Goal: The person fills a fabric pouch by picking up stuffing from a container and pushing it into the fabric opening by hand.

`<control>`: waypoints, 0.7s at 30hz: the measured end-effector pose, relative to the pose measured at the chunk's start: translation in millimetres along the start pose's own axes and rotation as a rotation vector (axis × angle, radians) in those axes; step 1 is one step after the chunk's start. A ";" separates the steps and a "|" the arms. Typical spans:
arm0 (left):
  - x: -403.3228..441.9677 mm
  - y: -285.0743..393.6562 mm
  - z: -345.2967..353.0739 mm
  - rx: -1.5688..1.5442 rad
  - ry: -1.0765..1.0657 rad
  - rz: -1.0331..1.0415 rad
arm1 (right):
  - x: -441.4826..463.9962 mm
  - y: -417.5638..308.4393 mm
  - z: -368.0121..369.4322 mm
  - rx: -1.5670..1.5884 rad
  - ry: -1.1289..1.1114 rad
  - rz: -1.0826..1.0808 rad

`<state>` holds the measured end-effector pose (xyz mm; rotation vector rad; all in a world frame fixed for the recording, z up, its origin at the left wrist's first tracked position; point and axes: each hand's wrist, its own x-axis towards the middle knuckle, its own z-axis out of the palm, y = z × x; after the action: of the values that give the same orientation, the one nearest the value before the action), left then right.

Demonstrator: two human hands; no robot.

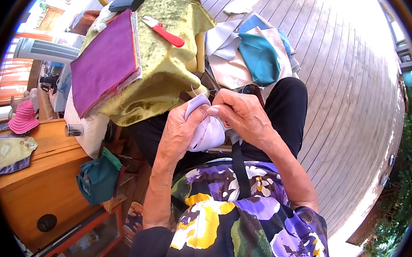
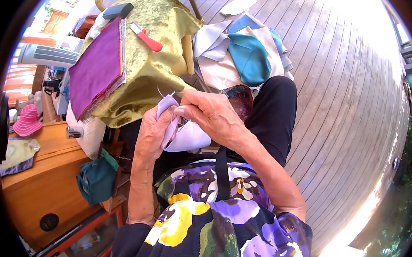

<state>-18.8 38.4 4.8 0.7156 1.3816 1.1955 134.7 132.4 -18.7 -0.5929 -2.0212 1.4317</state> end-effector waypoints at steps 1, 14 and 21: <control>-0.5 0.1 -1.0 -0.007 -0.008 -0.006 | 0.3 3.6 -1.4 0.000 0.000 0.002; 2.0 -4.5 4.7 -0.091 -0.018 -0.054 | -5.5 12.0 7.0 0.222 -0.001 0.069; -0.5 -11.3 -6.9 -0.147 -0.056 -0.114 | -3.7 25.9 -23.6 1.006 0.365 0.180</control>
<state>-22.9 32.8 -6.5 0.5556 1.2566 1.1650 154.2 154.6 -38.1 -0.5169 -0.7997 2.0089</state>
